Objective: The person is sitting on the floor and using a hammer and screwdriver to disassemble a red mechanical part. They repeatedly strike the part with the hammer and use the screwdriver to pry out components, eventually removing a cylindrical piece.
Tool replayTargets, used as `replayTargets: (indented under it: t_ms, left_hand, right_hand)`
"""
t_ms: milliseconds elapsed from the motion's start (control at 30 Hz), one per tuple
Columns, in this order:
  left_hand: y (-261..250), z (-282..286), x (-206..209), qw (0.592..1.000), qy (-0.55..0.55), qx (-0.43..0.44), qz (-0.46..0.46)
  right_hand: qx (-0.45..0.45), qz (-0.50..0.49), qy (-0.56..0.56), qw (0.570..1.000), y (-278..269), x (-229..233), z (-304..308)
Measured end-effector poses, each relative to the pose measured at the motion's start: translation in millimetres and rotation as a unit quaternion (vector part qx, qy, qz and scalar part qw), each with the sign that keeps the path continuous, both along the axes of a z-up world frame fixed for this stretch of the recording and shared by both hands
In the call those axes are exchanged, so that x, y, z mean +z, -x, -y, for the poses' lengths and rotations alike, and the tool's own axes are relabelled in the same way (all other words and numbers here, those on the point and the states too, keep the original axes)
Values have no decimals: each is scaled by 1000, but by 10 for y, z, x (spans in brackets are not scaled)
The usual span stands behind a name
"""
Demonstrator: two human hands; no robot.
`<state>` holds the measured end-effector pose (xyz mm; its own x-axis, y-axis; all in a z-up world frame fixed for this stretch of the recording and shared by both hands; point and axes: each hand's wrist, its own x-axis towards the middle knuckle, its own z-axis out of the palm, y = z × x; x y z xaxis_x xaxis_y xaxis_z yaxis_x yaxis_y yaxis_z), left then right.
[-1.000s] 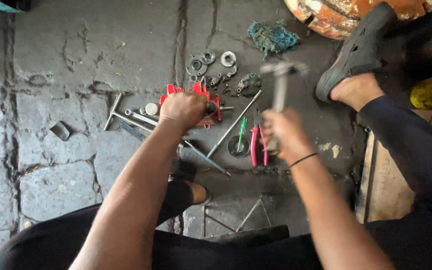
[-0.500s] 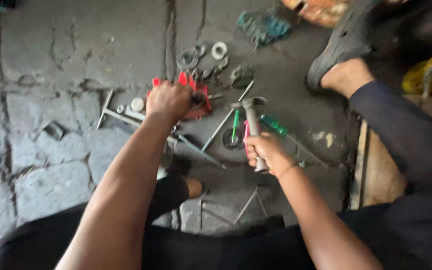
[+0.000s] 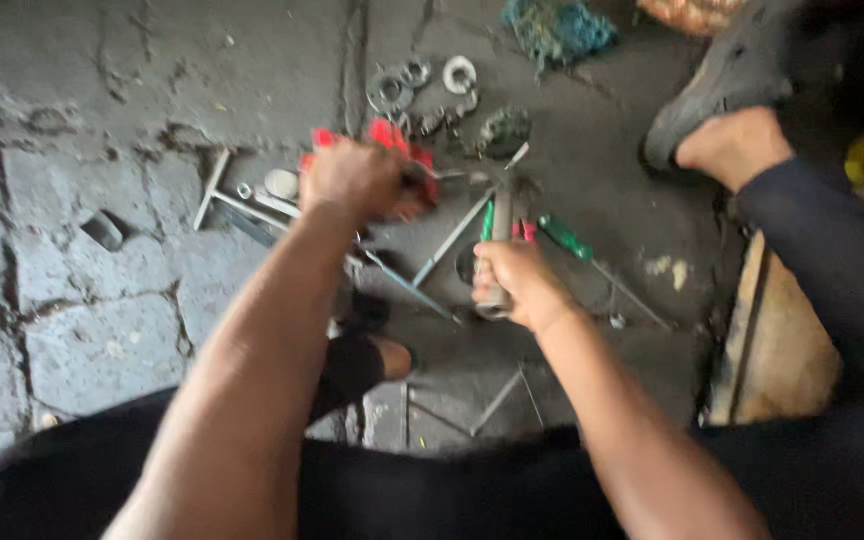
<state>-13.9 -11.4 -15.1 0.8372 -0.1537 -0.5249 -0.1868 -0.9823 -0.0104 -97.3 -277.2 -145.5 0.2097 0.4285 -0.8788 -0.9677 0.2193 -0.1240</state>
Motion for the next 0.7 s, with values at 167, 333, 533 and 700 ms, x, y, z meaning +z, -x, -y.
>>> replayTargets:
  t_ms: [167, 333, 533, 700]
  left_hand:
    - [63, -13, 70, 999, -4, 31, -6]
    - [93, -177, -341, 998, 39, -7, 56]
    - [124, -145, -229, 998, 25, -13, 56]
    - [213, -61, -76, 993, -37, 68, -86]
  right_hand:
    - [-3, 90, 128, 988, 91, 310, 771]
    - [-195, 357, 261, 876, -1083, 448, 2213]
    - [-300, 294, 405, 812, -569, 468, 382]
    - [66, 21, -1, 998, 234, 648, -129]
